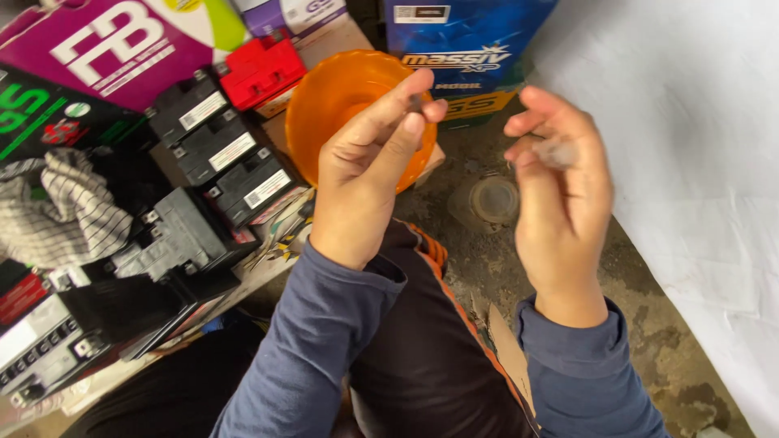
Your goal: Servicing a lead-acid battery by filling cells with a syringe, wiping the surface clean, and applying a label
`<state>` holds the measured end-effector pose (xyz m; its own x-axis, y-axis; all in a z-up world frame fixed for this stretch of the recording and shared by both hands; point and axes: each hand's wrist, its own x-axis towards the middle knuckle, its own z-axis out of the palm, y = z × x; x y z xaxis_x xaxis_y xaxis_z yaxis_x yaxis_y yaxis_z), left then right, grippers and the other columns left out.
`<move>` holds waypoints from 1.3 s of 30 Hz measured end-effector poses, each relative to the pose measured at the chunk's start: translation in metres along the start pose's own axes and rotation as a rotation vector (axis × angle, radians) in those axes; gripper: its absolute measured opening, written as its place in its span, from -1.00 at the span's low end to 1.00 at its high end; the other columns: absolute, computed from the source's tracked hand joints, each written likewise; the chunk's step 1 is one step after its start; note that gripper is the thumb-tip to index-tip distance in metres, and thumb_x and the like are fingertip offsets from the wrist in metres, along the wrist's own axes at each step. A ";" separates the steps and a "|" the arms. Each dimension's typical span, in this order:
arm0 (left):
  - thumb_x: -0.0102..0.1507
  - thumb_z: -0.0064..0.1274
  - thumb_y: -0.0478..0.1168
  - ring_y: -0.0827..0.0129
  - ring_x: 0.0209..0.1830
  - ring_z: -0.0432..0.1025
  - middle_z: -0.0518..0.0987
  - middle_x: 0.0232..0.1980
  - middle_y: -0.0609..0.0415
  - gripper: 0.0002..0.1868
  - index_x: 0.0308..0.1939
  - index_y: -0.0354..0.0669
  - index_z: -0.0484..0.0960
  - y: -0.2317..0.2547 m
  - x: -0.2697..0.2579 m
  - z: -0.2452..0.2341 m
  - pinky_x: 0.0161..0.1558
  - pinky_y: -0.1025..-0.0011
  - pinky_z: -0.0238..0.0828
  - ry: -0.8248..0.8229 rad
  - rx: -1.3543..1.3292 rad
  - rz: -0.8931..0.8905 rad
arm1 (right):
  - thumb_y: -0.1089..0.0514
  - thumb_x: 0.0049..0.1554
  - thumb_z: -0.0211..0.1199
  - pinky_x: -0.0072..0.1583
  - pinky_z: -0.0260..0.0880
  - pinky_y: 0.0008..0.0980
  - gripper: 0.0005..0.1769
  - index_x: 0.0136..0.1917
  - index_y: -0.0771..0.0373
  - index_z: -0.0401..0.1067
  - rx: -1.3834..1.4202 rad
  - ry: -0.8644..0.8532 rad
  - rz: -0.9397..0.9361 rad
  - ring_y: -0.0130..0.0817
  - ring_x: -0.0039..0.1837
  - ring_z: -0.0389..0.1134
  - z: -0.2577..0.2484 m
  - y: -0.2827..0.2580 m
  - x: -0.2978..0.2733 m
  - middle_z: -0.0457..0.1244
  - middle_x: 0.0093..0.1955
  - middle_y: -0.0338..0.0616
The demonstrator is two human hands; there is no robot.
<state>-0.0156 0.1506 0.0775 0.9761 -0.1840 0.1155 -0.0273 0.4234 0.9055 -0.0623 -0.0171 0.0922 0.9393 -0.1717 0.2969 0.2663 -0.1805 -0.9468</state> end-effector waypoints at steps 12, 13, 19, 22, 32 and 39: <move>0.24 0.20 -0.52 0.36 -0.06 0.56 0.68 -0.02 -0.01 -0.78 -0.05 -0.32 0.68 0.066 -0.059 -0.037 0.10 0.51 0.47 0.108 0.493 0.112 | 0.20 0.39 0.23 0.43 0.58 -0.28 -0.53 0.52 0.24 0.28 0.532 0.008 0.078 -0.51 0.13 0.37 0.057 -0.028 0.001 0.33 0.09 -0.19; 0.24 0.20 -0.52 0.36 -0.06 0.56 0.68 -0.02 -0.01 -0.78 -0.05 -0.32 0.68 0.071 -0.063 -0.038 0.10 0.51 0.47 0.116 0.493 0.117 | 0.20 0.39 0.23 0.43 0.58 -0.28 -0.53 0.52 0.24 0.28 0.533 -0.001 0.076 -0.51 0.13 0.37 0.061 -0.031 -0.002 0.33 0.09 -0.19; 0.16 0.27 -0.52 0.35 -0.16 0.54 0.67 -0.11 0.00 -0.75 -0.09 -0.29 0.71 0.097 -0.084 -0.043 -0.04 0.50 0.52 0.174 0.612 0.177 | 0.19 0.36 0.22 0.34 0.58 -0.29 -0.64 0.40 0.23 0.32 0.604 -0.030 0.141 -0.49 0.12 0.37 0.081 -0.041 -0.020 0.30 0.08 -0.19; 0.12 0.29 -0.52 0.37 -0.22 0.55 0.68 -0.14 0.01 -0.73 -0.12 -0.31 0.72 0.107 -0.092 -0.044 -0.11 0.53 0.49 0.194 0.686 0.200 | 0.18 0.33 0.26 0.31 0.56 -0.30 -0.68 0.32 0.23 0.33 0.662 -0.030 0.178 -0.47 0.07 0.36 0.087 -0.040 -0.028 0.29 0.04 -0.18; 0.04 0.27 -0.53 0.40 -0.31 0.50 0.67 -0.23 0.07 -0.69 -0.15 -0.27 0.74 0.120 -0.116 -0.047 -0.17 0.54 0.47 0.243 0.761 0.205 | 0.19 0.29 0.30 0.28 0.58 -0.30 -0.68 0.27 0.25 0.34 0.708 -0.075 0.191 -0.46 0.07 0.41 0.094 -0.039 -0.046 0.31 0.06 -0.19; 0.02 0.26 -0.51 0.40 -0.29 0.51 0.67 -0.22 0.10 -0.69 -0.17 -0.24 0.74 0.126 -0.140 -0.053 -0.19 0.54 0.44 0.262 0.833 0.239 | 0.21 0.28 0.29 0.28 0.55 -0.28 -0.71 0.23 0.24 0.33 0.714 -0.145 0.207 -0.34 0.06 0.43 0.105 -0.045 -0.065 0.33 0.01 -0.13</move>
<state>-0.1438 0.2769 0.1541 0.9394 0.0776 0.3341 -0.2832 -0.3739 0.8832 -0.1126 0.1035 0.1022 0.9913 0.0039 0.1317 0.1103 0.5215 -0.8461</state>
